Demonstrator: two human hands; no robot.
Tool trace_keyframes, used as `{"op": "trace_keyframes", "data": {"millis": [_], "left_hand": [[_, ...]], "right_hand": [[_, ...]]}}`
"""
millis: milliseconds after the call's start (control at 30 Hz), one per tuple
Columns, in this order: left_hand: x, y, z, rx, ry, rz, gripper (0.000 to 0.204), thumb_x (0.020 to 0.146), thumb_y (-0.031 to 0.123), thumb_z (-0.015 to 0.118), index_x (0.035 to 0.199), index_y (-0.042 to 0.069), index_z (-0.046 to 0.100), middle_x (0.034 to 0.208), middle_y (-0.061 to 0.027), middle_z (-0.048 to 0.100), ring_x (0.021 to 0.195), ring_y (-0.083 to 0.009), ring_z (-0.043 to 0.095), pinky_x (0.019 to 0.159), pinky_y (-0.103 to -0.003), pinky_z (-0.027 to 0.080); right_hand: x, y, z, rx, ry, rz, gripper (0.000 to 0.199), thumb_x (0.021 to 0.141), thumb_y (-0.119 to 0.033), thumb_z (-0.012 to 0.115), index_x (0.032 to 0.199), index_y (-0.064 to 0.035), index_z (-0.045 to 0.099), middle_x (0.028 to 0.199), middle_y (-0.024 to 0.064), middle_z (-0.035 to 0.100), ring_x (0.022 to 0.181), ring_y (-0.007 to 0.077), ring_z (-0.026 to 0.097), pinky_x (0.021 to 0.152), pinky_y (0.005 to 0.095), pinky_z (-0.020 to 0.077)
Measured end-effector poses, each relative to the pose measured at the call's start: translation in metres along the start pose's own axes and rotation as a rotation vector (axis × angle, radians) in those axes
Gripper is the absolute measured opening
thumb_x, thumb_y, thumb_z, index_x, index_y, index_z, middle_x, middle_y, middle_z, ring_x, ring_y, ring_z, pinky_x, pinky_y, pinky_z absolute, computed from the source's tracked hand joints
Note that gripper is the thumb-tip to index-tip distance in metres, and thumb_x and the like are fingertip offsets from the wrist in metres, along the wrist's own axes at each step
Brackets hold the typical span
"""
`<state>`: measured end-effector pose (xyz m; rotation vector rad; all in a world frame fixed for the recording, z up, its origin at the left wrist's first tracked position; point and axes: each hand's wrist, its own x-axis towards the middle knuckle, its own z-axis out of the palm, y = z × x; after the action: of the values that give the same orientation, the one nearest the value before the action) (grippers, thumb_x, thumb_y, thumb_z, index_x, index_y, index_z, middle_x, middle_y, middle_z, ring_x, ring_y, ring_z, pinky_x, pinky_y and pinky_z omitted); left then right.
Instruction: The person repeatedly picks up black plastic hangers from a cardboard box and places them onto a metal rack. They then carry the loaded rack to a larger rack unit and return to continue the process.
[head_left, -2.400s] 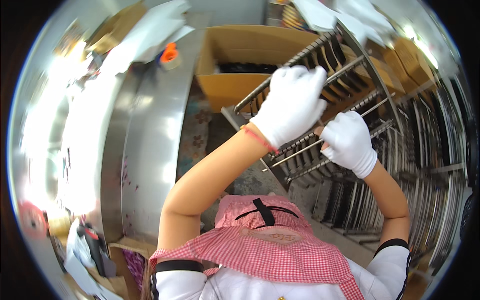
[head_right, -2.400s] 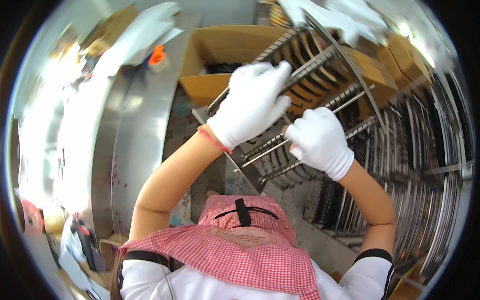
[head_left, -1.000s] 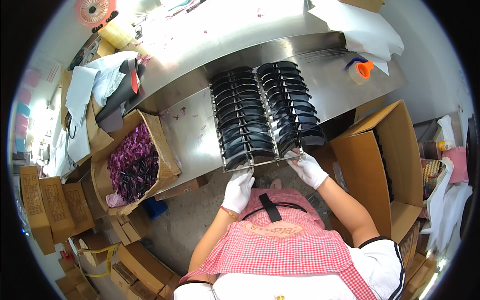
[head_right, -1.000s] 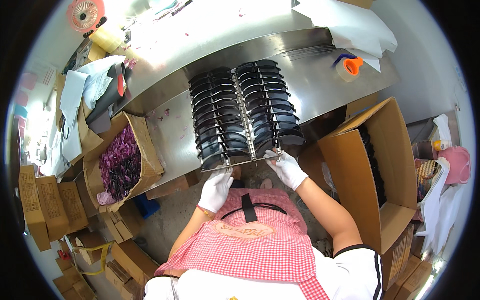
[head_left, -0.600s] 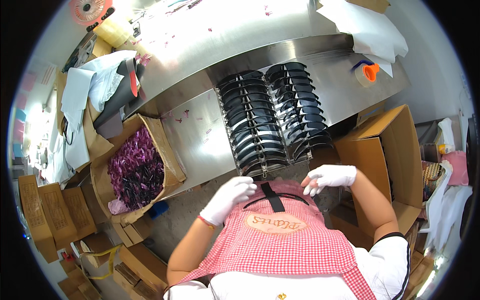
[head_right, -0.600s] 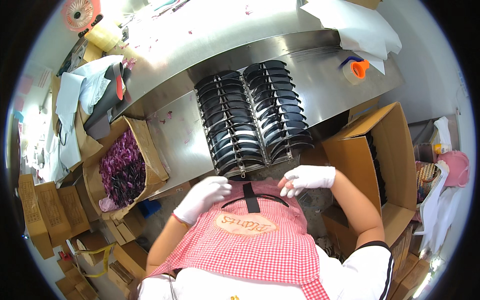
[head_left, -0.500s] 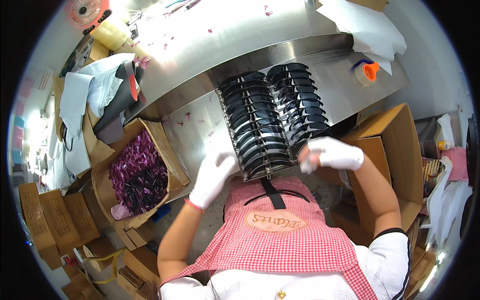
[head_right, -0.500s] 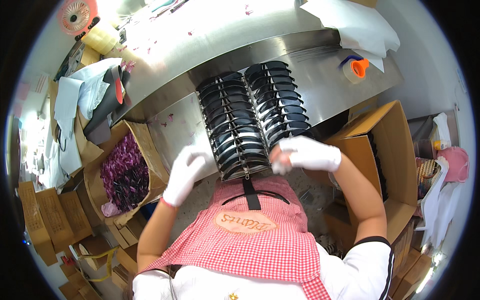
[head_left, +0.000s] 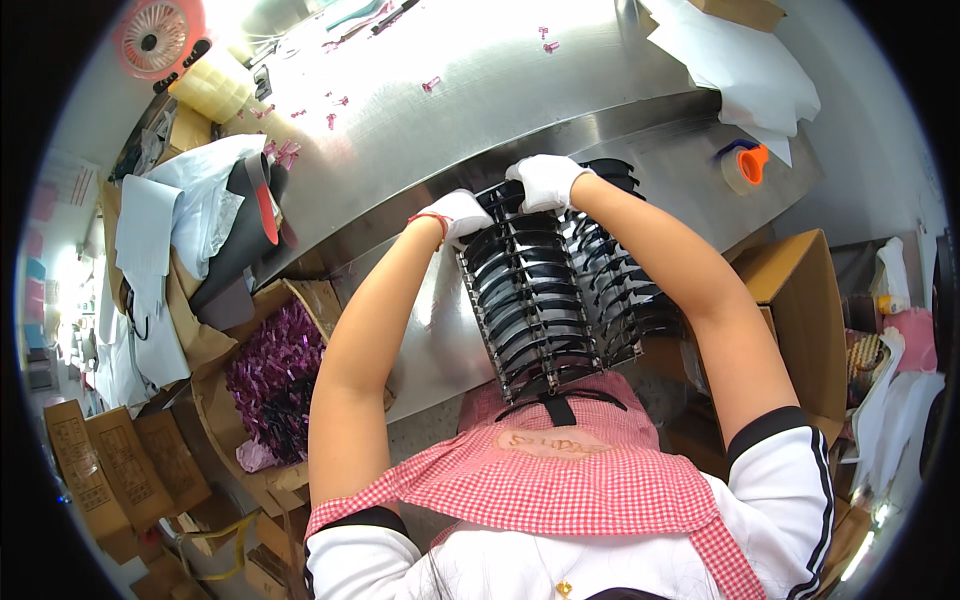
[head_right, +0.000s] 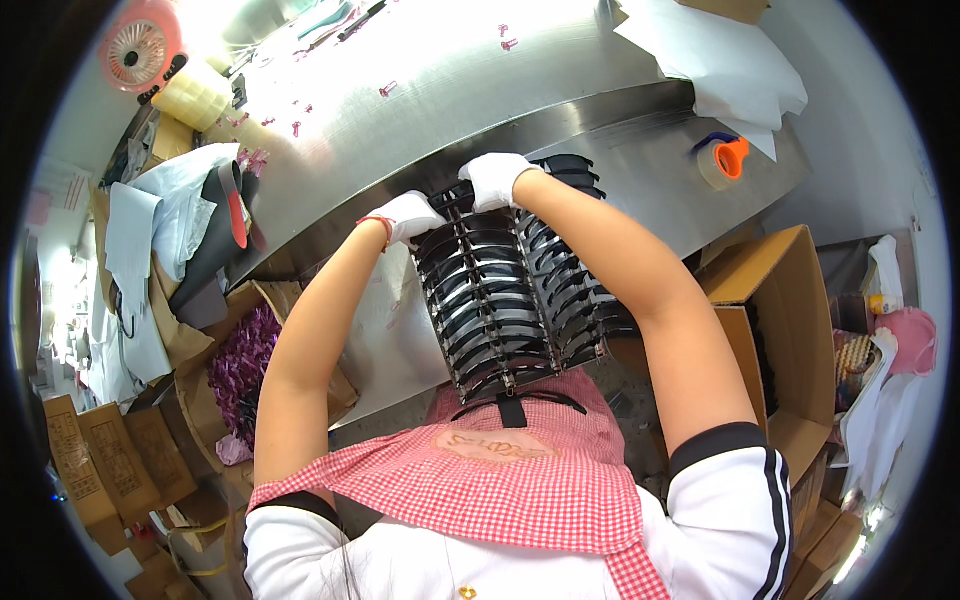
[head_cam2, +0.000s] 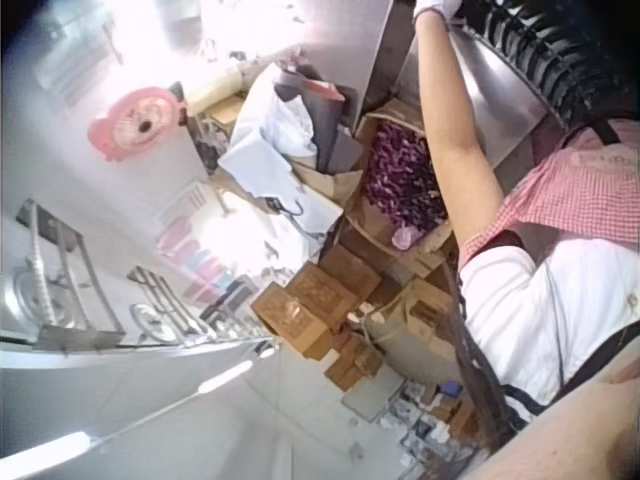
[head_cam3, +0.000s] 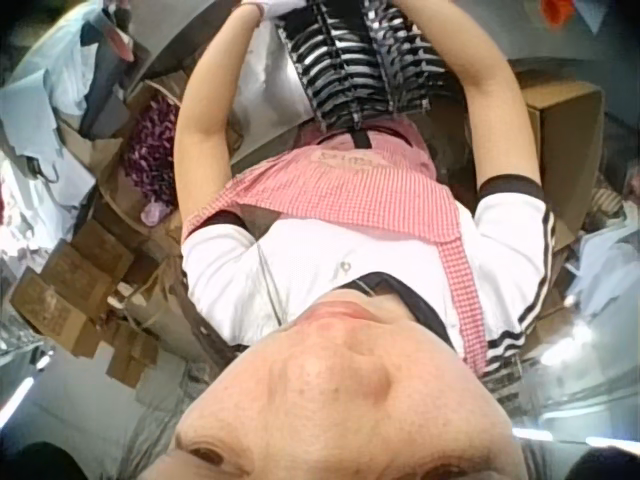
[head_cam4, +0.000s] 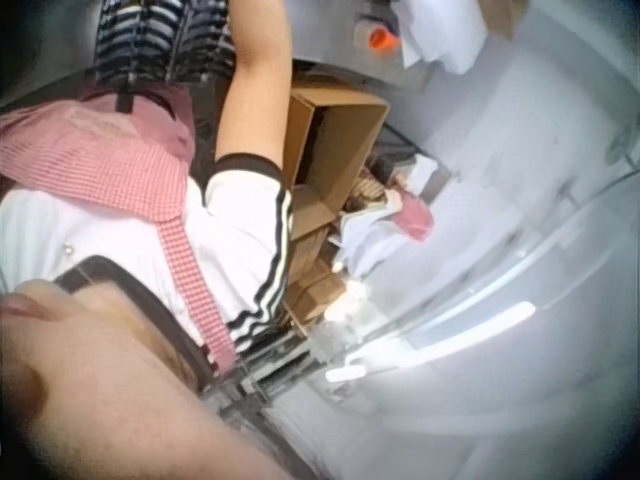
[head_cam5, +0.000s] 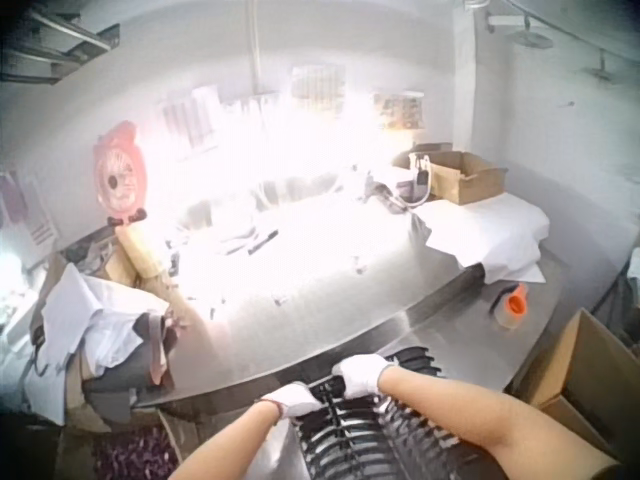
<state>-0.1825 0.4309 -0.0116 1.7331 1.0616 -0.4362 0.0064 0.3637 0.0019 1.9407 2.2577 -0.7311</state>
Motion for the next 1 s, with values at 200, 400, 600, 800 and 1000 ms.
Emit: {"op": "trace_keyframes", "data": {"millis": [200, 400, 600, 800, 1000], "left_hand": [[0.007, -0.008, 0.009, 0.45, 0.284, 0.283, 0.032, 0.084, 0.021, 0.062, 0.104, -0.003, 0.067, 0.096, -0.0265, 0.07, 0.093, -0.0412, 0.068, 0.086, -0.046, 0.053], [0.006, -0.007, 0.012, 0.548, 0.462, 0.315, 0.017, 0.089, 0.013, 0.059, 0.1, 0.0, 0.057, 0.091, -0.0237, 0.068, 0.091, -0.0423, 0.066, 0.081, -0.051, 0.052], [0.013, -0.021, 0.028, 0.743, 0.746, 0.411, 0.01, 0.082, 0.007, 0.059, 0.091, 0.007, 0.056, 0.08, -0.0116, 0.066, 0.074, -0.0299, 0.068, 0.065, -0.041, 0.056], [0.019, -0.026, 0.039, 0.983, 1.046, 0.42, 0.01, 0.083, 0.012, 0.057, 0.093, 0.014, 0.056, 0.073, -0.0013, 0.056, 0.062, -0.0177, 0.063, 0.054, -0.032, 0.053], [0.0, -0.011, 0.019, 0.928, 1.072, 0.582, 0.015, 0.086, 0.016, 0.06, 0.101, 0.013, 0.06, 0.078, -0.0033, 0.061, 0.064, -0.0206, 0.065, 0.055, -0.034, 0.053]], "right_hand": [[0.007, 0.004, 0.027, -0.044, 0.125, -0.013, 0.036, 0.077, -0.026, 0.076, 0.108, -0.0085, 0.073, 0.105, 0.0142, 0.071, 0.101, 0.0334, 0.065, 0.091, 0.044, 0.0539], [0.018, 0.014, 0.038, -0.082, 0.305, -0.09, 0.015, 0.081, -0.015, 0.069, 0.094, -0.0075, 0.071, 0.095, 0.012, 0.07, 0.097, 0.034, 0.065, 0.083, 0.045, 0.056], [0.018, 0.018, 0.047, -0.237, 0.587, -0.237, 0.008, 0.082, -0.014, 0.061, 0.088, -0.0114, 0.065, 0.082, 0.0057, 0.065, 0.085, 0.0261, 0.065, 0.067, 0.0382, 0.0574], [0.021, 0.02, 0.054, -0.278, 0.777, -0.289, 0.006, 0.081, -0.017, 0.062, 0.086, -0.0178, 0.064, 0.077, 0.0028, 0.06, 0.074, 0.0216, 0.065, 0.059, 0.0332, 0.0556], [0.013, 0.018, 0.034, -0.165, 0.856, -0.315, 0.02, 0.086, -0.023, 0.065, 0.106, -0.0205, 0.064, 0.082, 0.0042, 0.06, 0.076, 0.0235, 0.066, 0.062, 0.0339, 0.0551]]}}
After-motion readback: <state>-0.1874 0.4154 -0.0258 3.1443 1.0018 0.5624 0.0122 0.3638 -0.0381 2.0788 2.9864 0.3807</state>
